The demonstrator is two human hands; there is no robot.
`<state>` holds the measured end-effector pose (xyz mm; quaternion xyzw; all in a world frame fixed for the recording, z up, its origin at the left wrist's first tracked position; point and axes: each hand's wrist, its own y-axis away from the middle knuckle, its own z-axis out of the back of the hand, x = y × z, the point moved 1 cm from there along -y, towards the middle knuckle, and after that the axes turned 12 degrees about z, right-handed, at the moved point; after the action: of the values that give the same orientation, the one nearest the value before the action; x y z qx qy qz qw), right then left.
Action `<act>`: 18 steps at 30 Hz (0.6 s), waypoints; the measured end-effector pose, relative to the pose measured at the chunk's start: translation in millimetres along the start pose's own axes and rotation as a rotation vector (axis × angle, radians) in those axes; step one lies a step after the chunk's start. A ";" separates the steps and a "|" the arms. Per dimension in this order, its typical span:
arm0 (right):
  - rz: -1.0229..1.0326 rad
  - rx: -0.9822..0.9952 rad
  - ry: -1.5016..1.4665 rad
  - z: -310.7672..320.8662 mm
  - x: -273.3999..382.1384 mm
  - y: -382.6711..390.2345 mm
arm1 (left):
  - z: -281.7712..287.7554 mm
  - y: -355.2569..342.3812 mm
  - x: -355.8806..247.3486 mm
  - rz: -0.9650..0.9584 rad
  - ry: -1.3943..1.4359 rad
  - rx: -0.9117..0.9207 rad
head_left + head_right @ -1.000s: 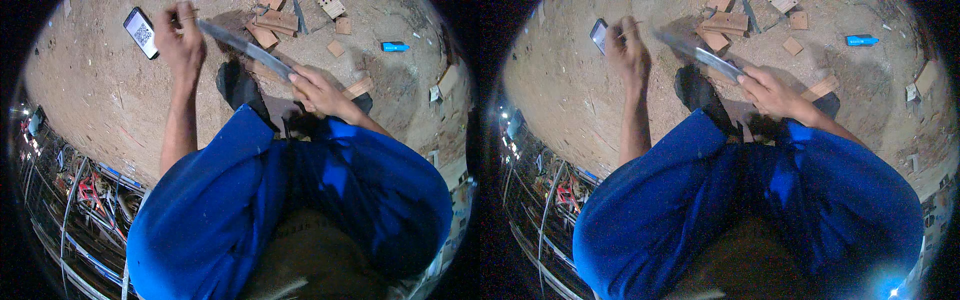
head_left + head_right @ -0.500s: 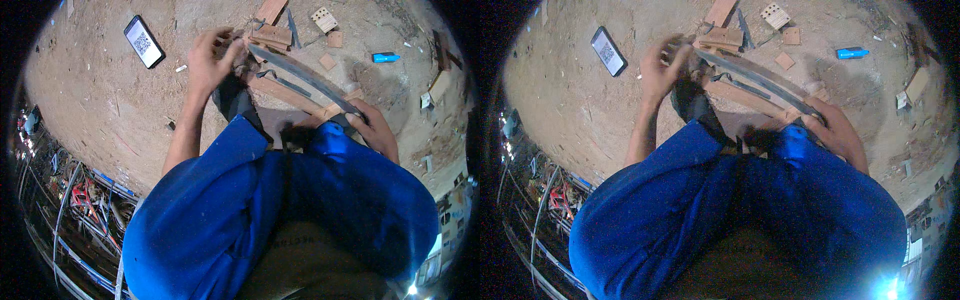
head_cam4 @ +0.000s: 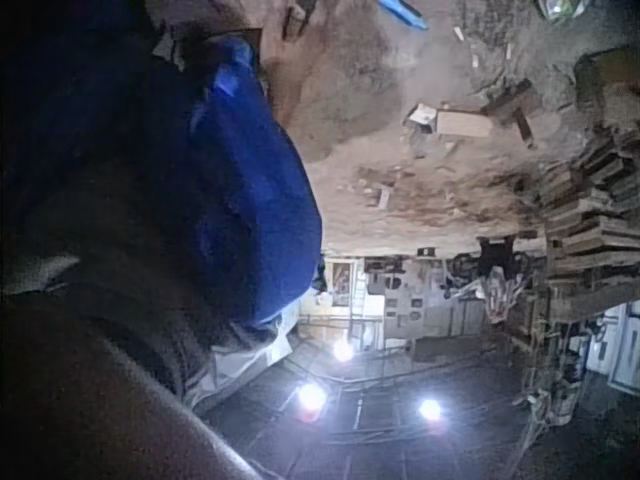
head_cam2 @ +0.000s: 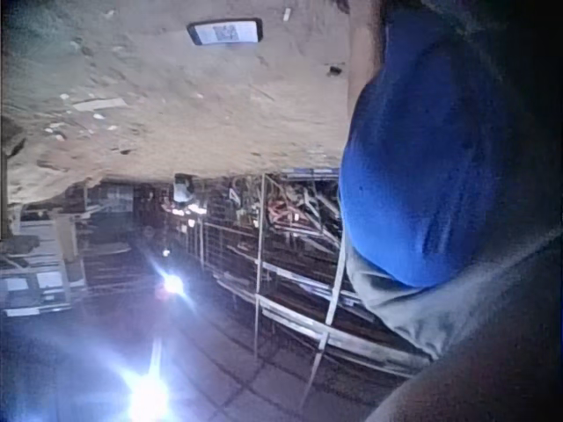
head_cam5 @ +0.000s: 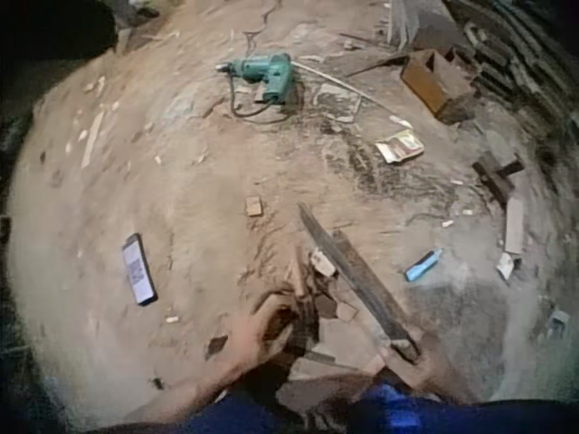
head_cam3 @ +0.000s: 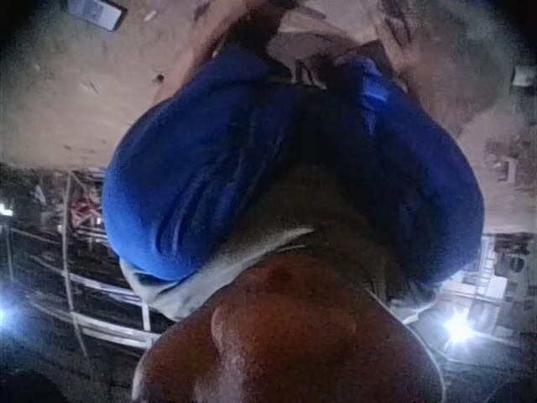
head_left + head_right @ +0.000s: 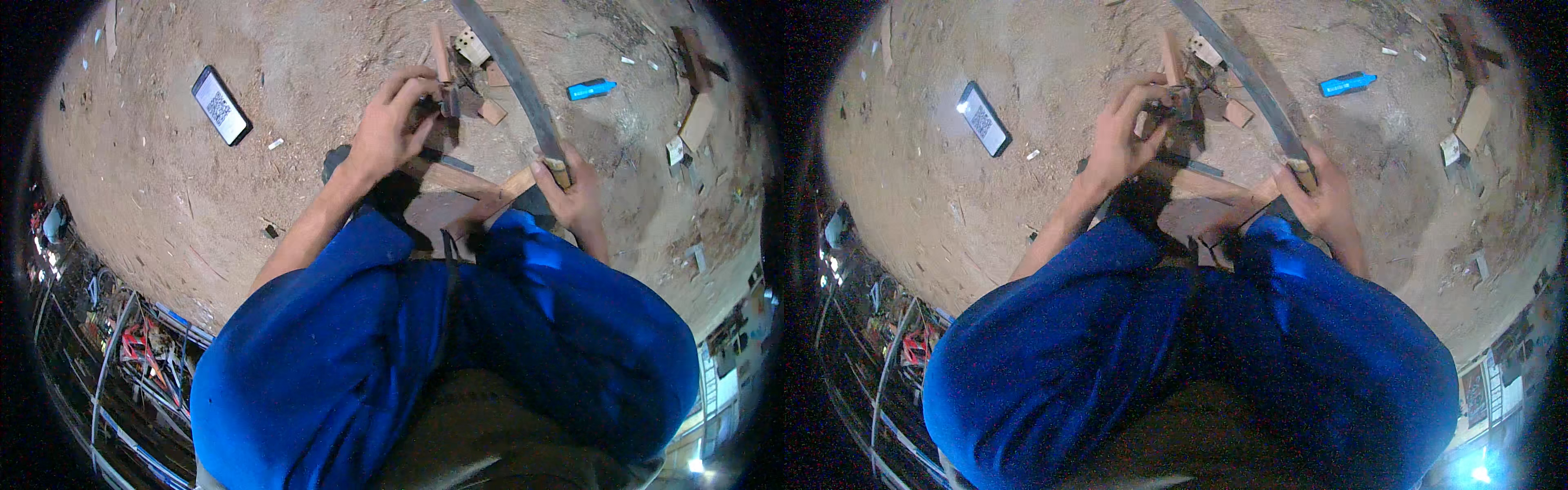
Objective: The person shapes small wooden blocks using a knife and a file while sitting on the ground. They shave the wood to size and sand the edges with a file before assembling the pieces.
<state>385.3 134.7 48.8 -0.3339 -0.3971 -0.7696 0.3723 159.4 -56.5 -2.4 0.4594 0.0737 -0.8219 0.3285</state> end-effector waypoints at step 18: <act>0.053 -0.356 -0.118 -12.5 -27.7 -18.4 | -21.5 -42.7 -25.0 -0.160 -0.273 -0.193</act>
<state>381.0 140.0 13.9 -0.4496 -0.2667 -0.7966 0.3034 157.6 -2.5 -2.2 0.3028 0.1433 -0.8891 0.3117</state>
